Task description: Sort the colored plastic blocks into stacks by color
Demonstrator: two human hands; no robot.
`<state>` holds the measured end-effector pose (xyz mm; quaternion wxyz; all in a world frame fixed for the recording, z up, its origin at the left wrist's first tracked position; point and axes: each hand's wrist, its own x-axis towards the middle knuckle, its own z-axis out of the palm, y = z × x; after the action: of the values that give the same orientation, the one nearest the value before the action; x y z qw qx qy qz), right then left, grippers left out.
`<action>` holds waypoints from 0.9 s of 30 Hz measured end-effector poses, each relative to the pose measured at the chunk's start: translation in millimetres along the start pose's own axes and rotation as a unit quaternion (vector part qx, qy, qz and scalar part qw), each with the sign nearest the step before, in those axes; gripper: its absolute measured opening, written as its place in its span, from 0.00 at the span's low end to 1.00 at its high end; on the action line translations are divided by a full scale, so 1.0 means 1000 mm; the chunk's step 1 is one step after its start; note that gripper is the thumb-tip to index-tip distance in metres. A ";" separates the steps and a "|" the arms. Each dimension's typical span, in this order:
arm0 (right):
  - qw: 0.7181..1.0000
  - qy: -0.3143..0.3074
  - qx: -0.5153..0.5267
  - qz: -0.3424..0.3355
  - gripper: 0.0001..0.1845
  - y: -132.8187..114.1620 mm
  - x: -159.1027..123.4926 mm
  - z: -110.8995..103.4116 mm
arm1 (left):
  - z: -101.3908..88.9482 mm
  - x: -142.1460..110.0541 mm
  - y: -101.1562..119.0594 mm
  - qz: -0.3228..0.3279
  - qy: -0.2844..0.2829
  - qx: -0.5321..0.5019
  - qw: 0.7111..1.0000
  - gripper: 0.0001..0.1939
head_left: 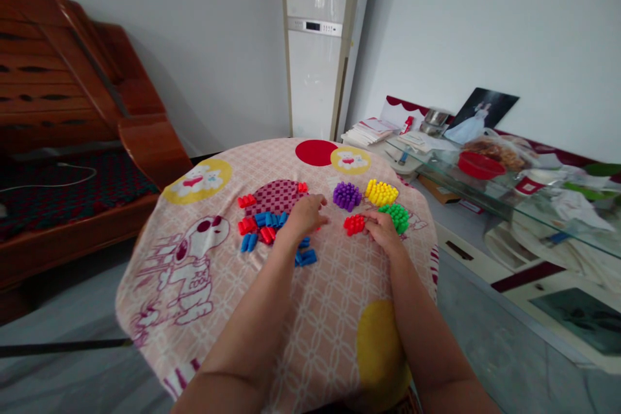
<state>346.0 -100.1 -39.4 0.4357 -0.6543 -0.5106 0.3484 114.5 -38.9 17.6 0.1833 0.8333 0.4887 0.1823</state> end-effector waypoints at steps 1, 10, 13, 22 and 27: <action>1.000 0.000 -0.001 0.000 0.23 0.000 0.000 0.000 | -0.009 -0.001 -0.009 -0.014 0.009 0.022 1.000 0.18; 1.000 0.001 -0.005 -0.001 0.24 0.000 -0.001 0.001 | -0.007 -0.005 -0.021 -0.025 -0.093 0.163 0.982 0.15; 1.000 -0.001 0.002 -0.005 0.24 0.001 -0.001 0.001 | -0.003 -0.004 -0.013 -0.014 -0.084 0.160 0.983 0.14; 1.000 0.001 -0.012 0.001 0.25 0.002 0.001 0.000 | 0.032 0.006 0.020 0.003 0.082 -0.018 0.997 0.07; 1.000 0.002 -0.014 0.003 0.25 -0.002 0.000 0.000 | 0.057 0.012 0.022 0.031 0.049 -0.039 0.998 0.11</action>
<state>345.0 -100.1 -37.7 0.4268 -0.6626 -0.5122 0.3413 164.1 -45.0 -20.0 0.1857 0.8303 0.4638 0.2471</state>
